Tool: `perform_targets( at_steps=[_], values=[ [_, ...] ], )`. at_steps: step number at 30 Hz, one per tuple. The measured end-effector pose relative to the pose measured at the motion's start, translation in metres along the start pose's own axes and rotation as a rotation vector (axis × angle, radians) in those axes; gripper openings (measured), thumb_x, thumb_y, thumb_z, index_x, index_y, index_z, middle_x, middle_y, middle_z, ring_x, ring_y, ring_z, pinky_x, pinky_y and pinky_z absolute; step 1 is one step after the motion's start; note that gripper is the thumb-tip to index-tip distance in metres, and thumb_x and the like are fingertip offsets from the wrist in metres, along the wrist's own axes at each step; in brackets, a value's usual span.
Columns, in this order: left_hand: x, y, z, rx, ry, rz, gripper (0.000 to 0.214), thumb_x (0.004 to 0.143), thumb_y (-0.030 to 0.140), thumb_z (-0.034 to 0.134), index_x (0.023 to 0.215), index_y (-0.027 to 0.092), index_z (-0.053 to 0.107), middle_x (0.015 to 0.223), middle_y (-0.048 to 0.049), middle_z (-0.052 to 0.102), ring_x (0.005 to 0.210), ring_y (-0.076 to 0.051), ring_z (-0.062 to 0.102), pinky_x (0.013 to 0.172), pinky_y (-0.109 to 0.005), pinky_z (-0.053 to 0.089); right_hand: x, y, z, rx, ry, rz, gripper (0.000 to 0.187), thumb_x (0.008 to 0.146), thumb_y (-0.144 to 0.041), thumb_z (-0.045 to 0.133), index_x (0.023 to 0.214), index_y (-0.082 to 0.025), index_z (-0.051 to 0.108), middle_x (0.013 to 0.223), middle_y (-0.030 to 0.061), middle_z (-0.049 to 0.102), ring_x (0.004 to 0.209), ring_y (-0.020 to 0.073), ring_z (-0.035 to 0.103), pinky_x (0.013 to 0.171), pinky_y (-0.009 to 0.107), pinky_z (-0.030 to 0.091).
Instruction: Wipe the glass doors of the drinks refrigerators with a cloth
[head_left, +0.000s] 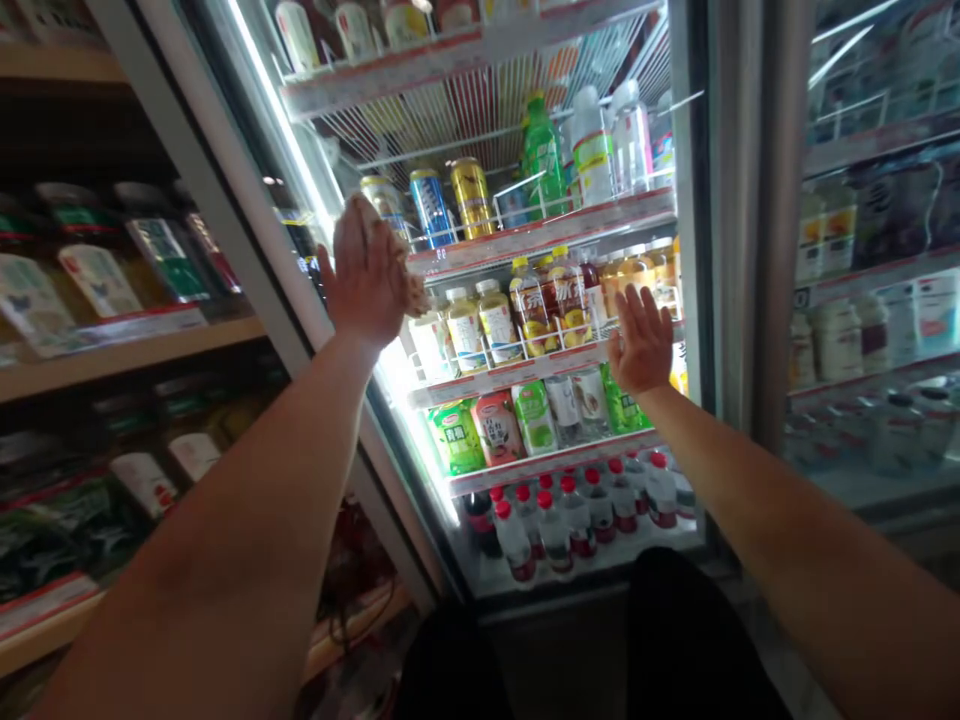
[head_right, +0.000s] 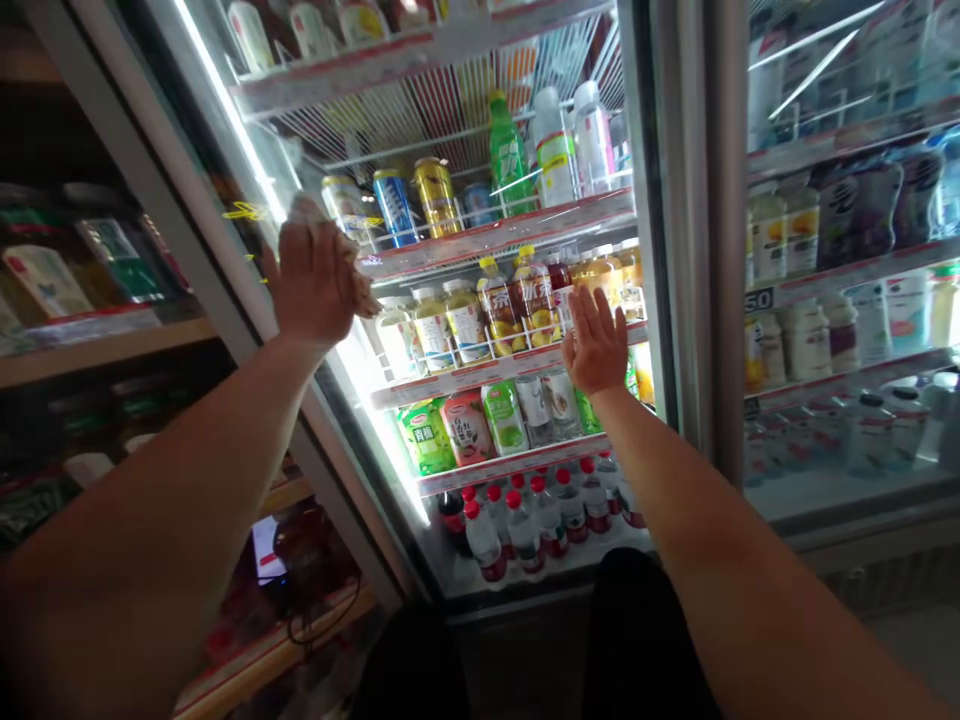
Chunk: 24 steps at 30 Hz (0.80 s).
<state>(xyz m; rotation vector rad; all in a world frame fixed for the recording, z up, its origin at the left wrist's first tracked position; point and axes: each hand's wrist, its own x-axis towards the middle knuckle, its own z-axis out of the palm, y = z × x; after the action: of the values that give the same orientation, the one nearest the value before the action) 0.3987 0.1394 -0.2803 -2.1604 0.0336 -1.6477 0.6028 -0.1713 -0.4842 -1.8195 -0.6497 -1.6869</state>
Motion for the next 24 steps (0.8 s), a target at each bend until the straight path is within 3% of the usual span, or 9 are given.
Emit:
perform_targets(
  at_steps=[4,8,13,20,24],
  values=[
    [-0.027,0.002,-0.001,-0.011,-0.003,-0.111,0.058,0.108,0.039,0.032,0.147,-0.003,0.029,0.167,-0.0140,0.010,0.154,-0.026,0.004,0.123,-0.064,0.008,0.000,-0.001,-0.002,0.005,-0.039,0.029,0.064,0.095,-0.031,0.038,0.157,-0.019,0.033,0.160,0.0074,0.037,0.152,0.0240,0.026,0.123,0.050,0.021],
    [-0.066,0.019,0.004,0.015,0.075,-0.193,0.054,0.106,0.031,0.040,0.153,0.005,0.030,0.168,-0.0141,0.009,0.154,-0.029,0.008,0.123,-0.059,0.015,0.000,-0.002,-0.003,0.016,-0.061,0.043,0.064,0.095,-0.030,0.037,0.158,-0.020,0.031,0.160,0.0071,0.036,0.152,0.0249,0.025,0.123,0.051,0.020],
    [-0.125,0.039,0.015,0.042,0.075,-0.328,0.055,0.106,0.031,0.039,0.155,0.009,0.030,0.167,-0.0186,0.011,0.154,-0.034,0.009,0.123,-0.060,0.013,0.000,-0.002,-0.002,0.032,-0.049,0.042,0.064,0.095,-0.030,0.039,0.158,-0.020,0.032,0.160,0.0078,0.036,0.152,0.0258,0.025,0.123,0.052,0.020],
    [-0.240,0.065,0.032,0.066,0.006,-0.267,0.053,0.103,0.029,0.043,0.152,0.010,0.038,0.166,-0.0229,0.011,0.155,-0.036,0.004,0.122,-0.062,0.018,0.000,-0.004,-0.003,0.025,-0.023,0.031,0.062,0.095,-0.029,0.039,0.156,-0.018,0.035,0.159,0.0087,0.038,0.152,0.0246,0.026,0.123,0.050,0.020],
    [-0.300,0.085,0.035,0.056,-0.049,-0.194,0.069,0.098,0.023,0.050,0.160,0.018,0.020,0.167,-0.0184,-0.003,0.154,-0.039,0.002,0.120,-0.066,0.023,0.000,-0.004,-0.002,0.009,-0.013,0.027,0.062,0.095,-0.030,0.038,0.156,-0.018,0.036,0.159,0.0086,0.038,0.151,0.0244,0.027,0.123,0.049,0.021]
  ],
)
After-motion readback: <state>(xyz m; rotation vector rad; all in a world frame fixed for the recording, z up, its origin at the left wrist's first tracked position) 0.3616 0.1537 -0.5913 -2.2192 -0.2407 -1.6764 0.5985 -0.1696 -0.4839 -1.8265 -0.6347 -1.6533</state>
